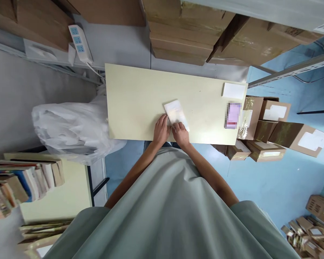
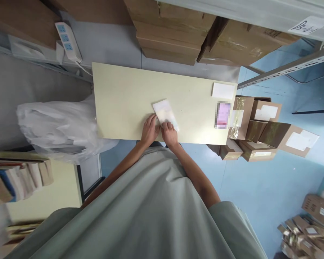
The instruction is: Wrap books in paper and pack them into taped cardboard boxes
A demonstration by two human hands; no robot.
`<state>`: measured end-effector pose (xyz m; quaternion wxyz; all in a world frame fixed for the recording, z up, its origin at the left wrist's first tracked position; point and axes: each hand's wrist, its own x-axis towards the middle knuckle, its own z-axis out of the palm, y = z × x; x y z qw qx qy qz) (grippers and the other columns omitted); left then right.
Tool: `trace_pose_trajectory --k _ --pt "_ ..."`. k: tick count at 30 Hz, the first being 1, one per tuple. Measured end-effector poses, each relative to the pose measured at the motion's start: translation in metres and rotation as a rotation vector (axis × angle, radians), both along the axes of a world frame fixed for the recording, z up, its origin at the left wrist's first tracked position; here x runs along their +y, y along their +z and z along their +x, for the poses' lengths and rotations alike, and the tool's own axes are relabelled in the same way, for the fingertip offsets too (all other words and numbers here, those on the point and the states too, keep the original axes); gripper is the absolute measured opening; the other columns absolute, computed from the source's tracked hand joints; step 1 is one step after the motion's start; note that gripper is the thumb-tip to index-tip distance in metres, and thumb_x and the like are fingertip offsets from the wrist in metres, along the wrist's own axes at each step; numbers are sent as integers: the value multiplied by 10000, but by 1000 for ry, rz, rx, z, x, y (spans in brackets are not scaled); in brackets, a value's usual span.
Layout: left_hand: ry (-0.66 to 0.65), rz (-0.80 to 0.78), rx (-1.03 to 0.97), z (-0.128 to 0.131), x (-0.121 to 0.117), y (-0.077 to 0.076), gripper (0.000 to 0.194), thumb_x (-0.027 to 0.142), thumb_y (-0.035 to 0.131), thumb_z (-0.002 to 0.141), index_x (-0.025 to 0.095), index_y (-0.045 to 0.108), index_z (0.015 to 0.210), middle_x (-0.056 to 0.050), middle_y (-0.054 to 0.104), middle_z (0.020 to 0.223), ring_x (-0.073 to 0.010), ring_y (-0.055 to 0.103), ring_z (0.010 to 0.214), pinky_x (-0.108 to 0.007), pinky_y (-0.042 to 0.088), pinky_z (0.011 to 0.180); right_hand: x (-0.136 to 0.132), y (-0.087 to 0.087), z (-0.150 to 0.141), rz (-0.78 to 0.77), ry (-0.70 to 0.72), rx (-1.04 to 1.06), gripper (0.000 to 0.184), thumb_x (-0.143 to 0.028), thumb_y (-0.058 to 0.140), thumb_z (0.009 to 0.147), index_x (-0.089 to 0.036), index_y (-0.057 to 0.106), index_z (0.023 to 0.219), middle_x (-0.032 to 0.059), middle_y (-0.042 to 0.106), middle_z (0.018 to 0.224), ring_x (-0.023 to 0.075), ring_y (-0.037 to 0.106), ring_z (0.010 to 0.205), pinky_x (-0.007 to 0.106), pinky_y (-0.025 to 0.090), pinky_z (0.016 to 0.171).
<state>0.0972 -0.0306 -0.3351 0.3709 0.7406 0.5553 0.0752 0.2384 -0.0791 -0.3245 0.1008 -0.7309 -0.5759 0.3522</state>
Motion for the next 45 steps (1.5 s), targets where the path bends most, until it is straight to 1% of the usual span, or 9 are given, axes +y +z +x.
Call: trace_pose_trajectory --k 4,9,12,18,24,29,38,41,45 --pt "64 -8 -17 -14 -7 3 600 103 528 1024 151 448 1617 -208 517 1700 -319 458 1624 -509 399 1356 3 -13 -11 -22 30 -26 115 -217 531 1140 -212 644 1164 154 679 1230 291 661 1171 360 614 855" --pt "134 -34 -65 -6 -15 5 603 119 576 1007 195 473 1596 -193 608 1587 -316 578 1516 -508 494 1290 8 -9 22 69 -18 7 176 -259 560 1104 -233 696 1212 146 684 1246 294 679 1146 430 621 975" --pt "303 -120 -144 4 -19 3 605 148 628 991 205 494 1578 -186 666 1513 -295 719 1328 -485 594 1175 13 -12 44 164 -171 3 310 -293 567 1070 -229 686 1349 171 670 1314 310 679 1176 485 615 1025" --pt "703 -496 -348 22 -7 -3 493 154 715 962 158 606 1443 -189 776 1373 -262 801 1197 -387 652 1048 18 -20 48 71 -278 -46 339 -257 636 1002 -209 707 1329 135 696 1201 262 696 981 456 620 970" --pt "648 -572 -280 15 24 2 185 158 749 901 172 776 1084 -145 847 1126 -298 824 1096 -413 639 1019 25 -12 26 38 -337 -75 356 -239 660 969 -204 722 1318 124 707 1199 228 702 876 405 610 916" --pt "582 -421 -212 -33 60 6 160 192 727 931 174 814 1065 -143 834 1113 -306 810 1076 -418 612 1062 54 -15 -28 31 -387 -48 430 -269 679 959 -225 686 1386 78 703 1146 209 702 821 379 612 861" --pt "640 -174 -60 -197 181 -1 161 139 703 1012 149 827 1113 -159 782 1228 -250 761 1081 -375 542 1106 184 -29 -205 23 -293 38 498 -201 603 1023 -247 617 1518 111 660 1251 261 718 1036 395 579 1006" --pt "649 -185 -55 -218 202 -3 155 115 690 1011 130 829 1078 -165 808 1175 -245 764 1075 -383 534 1083 206 -28 -226 14 -293 34 506 -187 617 1018 -233 624 1523 129 669 1263 275 726 1049 408 579 1013" --pt "658 -209 -88 -221 206 -1 157 129 738 957 151 820 1088 -140 850 1110 -266 791 1044 -383 576 1008 206 -20 -217 -3 -279 73 537 -149 660 979 -231 658 1510 123 725 1230 246 753 980 405 608 1000"
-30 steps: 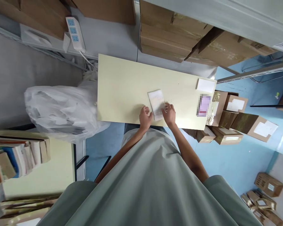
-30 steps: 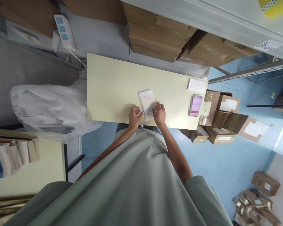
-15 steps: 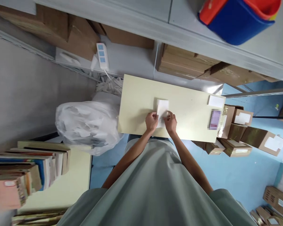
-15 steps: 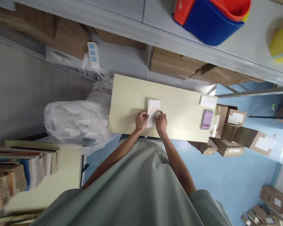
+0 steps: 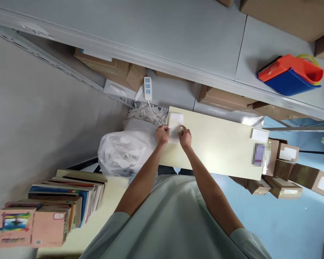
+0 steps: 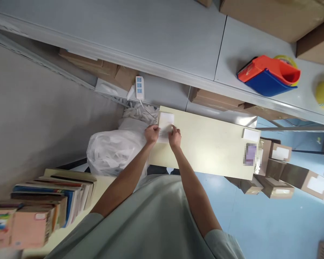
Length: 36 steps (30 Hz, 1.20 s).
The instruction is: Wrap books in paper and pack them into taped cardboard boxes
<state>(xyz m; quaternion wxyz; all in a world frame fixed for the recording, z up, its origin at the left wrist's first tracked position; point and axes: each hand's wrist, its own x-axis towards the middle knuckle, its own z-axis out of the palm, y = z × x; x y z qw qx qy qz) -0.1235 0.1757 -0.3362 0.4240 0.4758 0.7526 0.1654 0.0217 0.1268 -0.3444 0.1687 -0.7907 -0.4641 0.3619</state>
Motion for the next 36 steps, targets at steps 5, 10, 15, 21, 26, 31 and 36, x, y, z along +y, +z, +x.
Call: trace_pose_trajectory --k 5,10,15,21,26,31,36 --pt "15 45 -69 -7 -20 22 227 108 673 959 132 800 1147 -168 837 1219 -239 802 1016 -340 584 1017 -32 28 20 14 61 135 479 -166 684 947 -212 724 1422 142 782 1297 237 809 1001 384 666 937" --pt "66 171 -161 -28 -77 60 276 119 594 983 181 795 1162 -135 829 1253 -225 805 965 -331 628 937 -89 64 29 110 51 230 343 -328 654 945 -208 781 1240 136 837 1186 241 824 937 387 705 832" --pt "208 289 -267 -49 -157 94 232 199 585 1008 223 801 1087 -88 848 1180 -212 810 981 -314 652 874 -136 100 29 129 187 331 359 -488 590 960 -222 810 1058 123 857 1048 266 837 915 422 709 835" --pt "344 390 -269 -79 -266 124 182 212 649 892 244 818 952 -55 852 1010 -214 806 901 -342 671 892 -177 135 11 183 370 393 341 -518 623 945 -254 834 988 103 861 1082 278 829 1005 420 697 892" --pt "526 452 -161 -105 -375 136 195 322 659 883 249 836 922 -57 852 1001 -236 810 917 -380 680 894 -221 144 -15 174 489 514 339 -568 702 907 -255 822 959 93 864 1024 276 822 967 419 692 906" --pt "740 452 -97 -127 -485 151 288 414 647 870 236 861 945 -77 860 1036 -252 818 945 -399 691 881 -277 146 -54 107 610 604 363 -607 736 867 -252 799 909 94 856 971 274 814 917 416 684 888" --pt "930 452 -9 -147 -566 166 285 450 677 842 225 848 879 -92 861 1042 -266 817 988 -397 688 900 -327 148 -86 24 732 650 372 -609 751 860 -240 790 888 97 845 948 273 805 899 419 679 880"
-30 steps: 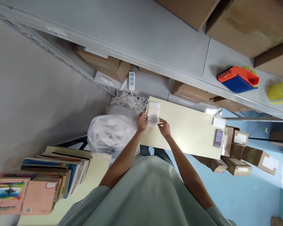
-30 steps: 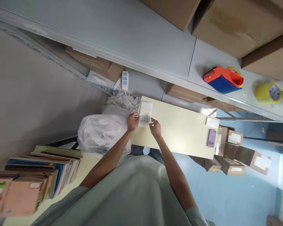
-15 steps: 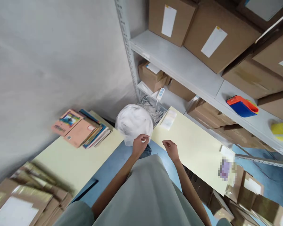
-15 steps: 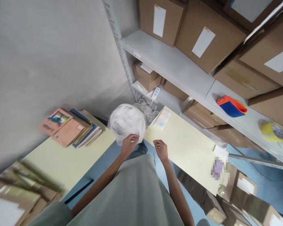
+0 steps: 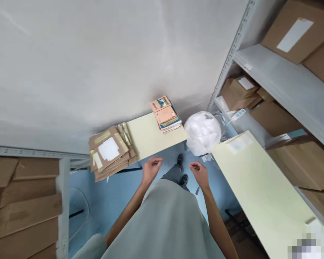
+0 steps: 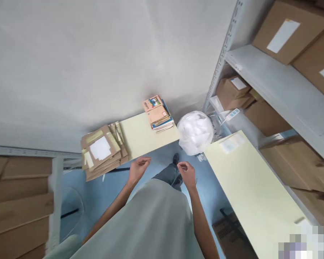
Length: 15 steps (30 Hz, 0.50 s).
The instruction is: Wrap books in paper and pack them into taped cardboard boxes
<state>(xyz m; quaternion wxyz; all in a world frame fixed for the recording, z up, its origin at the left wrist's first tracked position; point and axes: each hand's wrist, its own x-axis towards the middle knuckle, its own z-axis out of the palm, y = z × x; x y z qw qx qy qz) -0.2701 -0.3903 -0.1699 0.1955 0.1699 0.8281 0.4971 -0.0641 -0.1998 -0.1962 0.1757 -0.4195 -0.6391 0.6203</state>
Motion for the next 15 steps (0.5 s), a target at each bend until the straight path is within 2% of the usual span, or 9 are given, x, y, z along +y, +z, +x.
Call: trace_pose_trajectory --k 4,9,12,15 --pt "113 -30 12 -10 -44 1 280 437 688 810 203 836 849 -110 857 1046 -266 811 986 -395 682 917 -27 3 -13 -10 92 9 367 -604 747 877 -241 792 905 102 843 970 278 804 920 420 679 888" --pt "201 -79 24 -32 -96 -15 279 444 687 822 201 822 844 -104 861 1055 -262 812 1007 -386 663 972 -57 10 -30 19 198 -9 387 -632 743 893 -249 791 909 99 846 968 282 806 915 422 677 893" --pt "187 -196 20 -63 -129 -31 289 443 665 867 199 820 873 -106 866 1106 -276 817 1032 -400 649 1011 -77 13 -45 38 214 -19 381 -626 733 904 -250 794 910 94 845 967 278 806 917 416 669 904" --pt "105 -401 109 -105 -161 -46 342 364 616 910 162 831 1083 -147 833 1285 -326 789 1203 -447 609 1115 -99 16 -62 70 207 -32 381 -625 725 908 -250 789 905 90 841 957 279 802 915 413 661 898"
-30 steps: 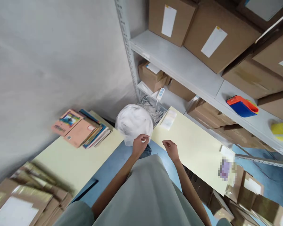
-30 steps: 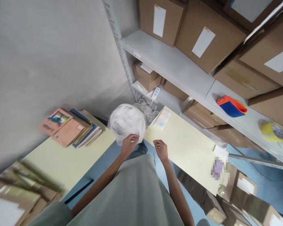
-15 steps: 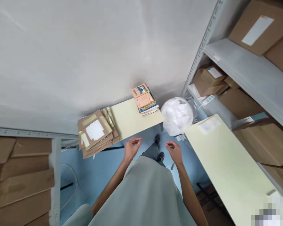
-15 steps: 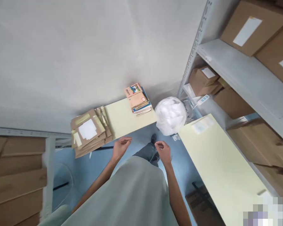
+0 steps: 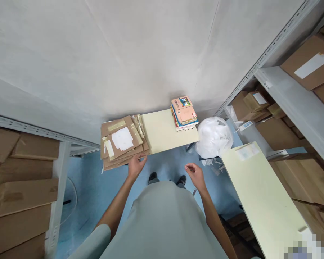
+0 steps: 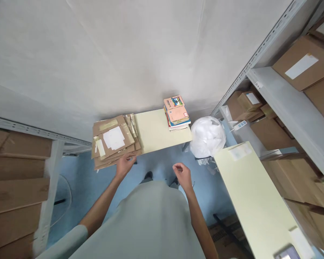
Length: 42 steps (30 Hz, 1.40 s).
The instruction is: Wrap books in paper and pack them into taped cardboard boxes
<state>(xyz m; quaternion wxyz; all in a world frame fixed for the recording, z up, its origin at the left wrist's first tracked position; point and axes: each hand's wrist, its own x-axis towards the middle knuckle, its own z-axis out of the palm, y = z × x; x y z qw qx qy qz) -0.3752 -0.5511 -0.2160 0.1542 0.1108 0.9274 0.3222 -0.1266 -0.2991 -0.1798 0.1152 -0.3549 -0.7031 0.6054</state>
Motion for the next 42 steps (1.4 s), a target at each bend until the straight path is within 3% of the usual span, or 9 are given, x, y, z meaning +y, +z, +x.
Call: trace_pose_trajectory --k 5,9,13,17,23,28,31,36,42 --pt "-71 -214 66 -76 -42 -19 793 228 693 809 -14 581 1556 -323 477 1714 -460 434 1636 -556 382 1338 -50 7 -33 35 -33 7 370 -606 719 927 -242 789 929 84 836 956 273 799 917 408 648 897" --pt "-214 -391 29 -126 -68 -34 1083 248 829 726 -154 385 1628 -457 238 1763 -554 228 1697 -570 290 1371 -95 14 -64 45 -34 15 377 -612 721 941 -242 787 917 76 835 939 263 797 906 387 651 884" --pt "-346 -399 42 -146 -81 -42 1024 181 753 740 -87 385 1658 -432 282 1760 -559 260 1685 -637 342 1330 -131 23 -88 70 -35 19 367 -599 697 960 -243 784 932 74 838 951 257 796 902 374 653 887" --pt "-378 -405 114 -146 -83 -33 834 80 587 809 -76 446 1616 -426 419 1692 -518 388 1645 -672 397 1288 -154 26 -99 103 -44 -12 358 -595 671 972 -256 777 928 64 839 941 254 796 898 370 654 886" --pt "-410 -378 161 -179 -90 11 557 13 385 965 15 634 1462 -302 698 1470 -374 699 1363 -500 548 1164 -172 21 -110 101 -22 -29 400 -638 670 950 -253 764 899 67 832 911 258 801 886 368 651 864" --pt "-280 -372 251 -237 -129 79 539 172 383 1068 92 635 1537 -230 804 1115 -382 789 1005 -498 601 949 -172 27 -132 119 12 30 387 -611 675 953 -240 769 895 73 835 914 263 794 881 381 640 865" --pt "-150 -228 375 -253 -157 121 445 351 486 1072 150 753 1365 -148 797 913 -336 772 884 -417 590 869 -165 34 -144 148 24 91 389 -600 673 964 -232 776 891 73 830 908 262 786 876 382 635 858" --pt "-64 135 275 -231 -163 154 506 641 546 954 186 747 857 -99 754 753 -312 756 839 -337 579 700 -145 41 -149 167 -10 163 409 -614 689 961 -220 789 924 98 837 936 294 804 914 430 643 899" --pt "-285 425 -206 -160 -89 170 699 898 742 676 206 760 778 -114 817 822 -348 783 800 -422 658 719 -100 41 -122 166 -290 206 630 -771 777 842 -221 786 1150 187 833 1244 372 799 1181 554 630 1081"
